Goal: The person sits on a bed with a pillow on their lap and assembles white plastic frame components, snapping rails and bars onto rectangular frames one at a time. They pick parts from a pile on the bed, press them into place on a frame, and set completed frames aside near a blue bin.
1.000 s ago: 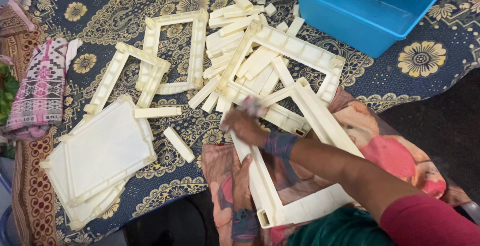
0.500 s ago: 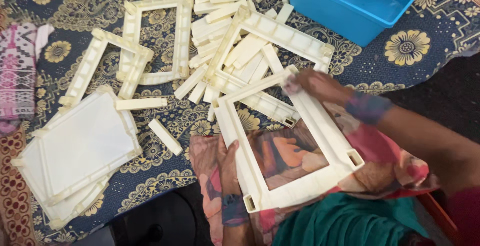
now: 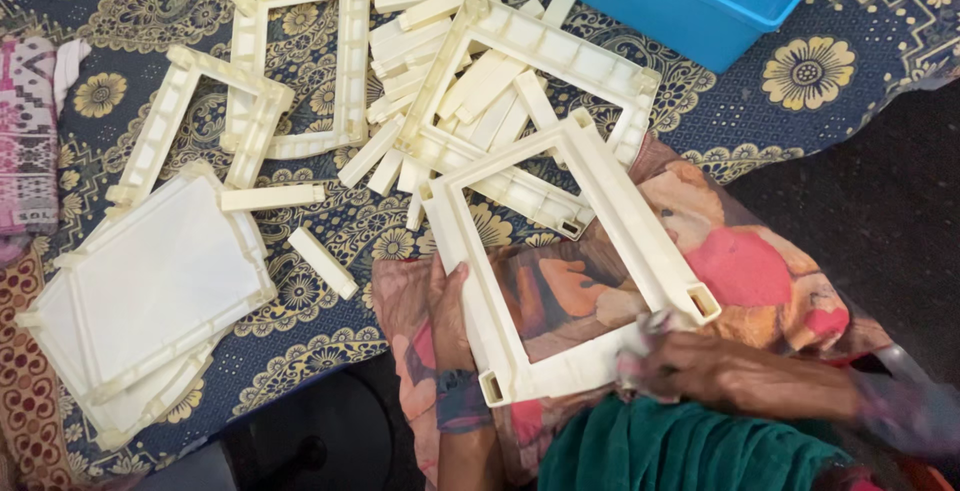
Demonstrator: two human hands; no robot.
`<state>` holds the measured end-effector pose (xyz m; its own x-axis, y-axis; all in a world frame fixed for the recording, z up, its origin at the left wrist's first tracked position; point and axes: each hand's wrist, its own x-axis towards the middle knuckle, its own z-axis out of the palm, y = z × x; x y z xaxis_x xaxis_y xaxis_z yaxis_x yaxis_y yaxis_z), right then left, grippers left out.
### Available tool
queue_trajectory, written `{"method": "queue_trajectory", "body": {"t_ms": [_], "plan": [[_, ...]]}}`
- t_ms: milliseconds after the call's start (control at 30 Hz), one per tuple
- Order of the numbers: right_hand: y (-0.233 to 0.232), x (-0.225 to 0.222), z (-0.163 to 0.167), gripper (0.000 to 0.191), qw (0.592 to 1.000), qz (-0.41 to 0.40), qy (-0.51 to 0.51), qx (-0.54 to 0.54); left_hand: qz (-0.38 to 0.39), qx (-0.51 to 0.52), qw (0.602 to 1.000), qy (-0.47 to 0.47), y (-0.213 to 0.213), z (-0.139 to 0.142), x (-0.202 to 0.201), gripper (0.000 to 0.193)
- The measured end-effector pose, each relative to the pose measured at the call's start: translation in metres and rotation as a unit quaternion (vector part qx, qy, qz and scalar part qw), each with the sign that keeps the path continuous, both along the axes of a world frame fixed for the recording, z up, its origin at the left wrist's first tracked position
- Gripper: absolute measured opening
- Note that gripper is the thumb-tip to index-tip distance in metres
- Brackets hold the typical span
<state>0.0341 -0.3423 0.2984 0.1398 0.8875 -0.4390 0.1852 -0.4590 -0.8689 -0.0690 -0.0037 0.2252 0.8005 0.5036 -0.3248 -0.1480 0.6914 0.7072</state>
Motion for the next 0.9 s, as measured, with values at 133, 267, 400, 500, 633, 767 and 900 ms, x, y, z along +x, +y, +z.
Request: {"method": "queue_trajectory", "body": {"t_ms": [133,267,400,500,633,767,900], "plan": [[0.053,-0.005,-0.003,0.047,0.942,0.191,-0.158,0.226,-0.028,0.022,0.999,-0.019,-0.004,-0.002,-0.012,0.045],[0.142,-0.013,-0.025,0.034,0.847,0.285,-0.265,0.363,-0.096,-0.281,0.947,-0.126,0.014,-0.053,-0.003,0.072],[0.187,-0.013,-0.040,0.020,0.828,0.334,-0.267,0.363,-0.045,-0.222,0.966,-0.128,0.042,-0.106,-0.017,0.081],[0.206,-0.010,-0.046,0.019,0.861,0.322,-0.212,0.332,-0.065,-0.224,0.957,-0.175,0.048,-0.126,-0.023,0.085],[0.222,-0.020,-0.052,0.031,0.877,0.201,-0.160,0.405,-0.070,-0.199,0.971,-0.109,0.044,-0.130,-0.021,0.093],[0.226,-0.027,-0.064,0.036,0.803,0.271,-0.335,0.411,-0.054,-0.137,0.975,-0.163,0.044,-0.141,-0.025,0.098],[0.242,0.003,-0.085,0.061,0.782,0.282,-0.434,0.348,-0.070,-0.147,0.977,-0.135,0.047,-0.166,-0.040,0.093]]}}
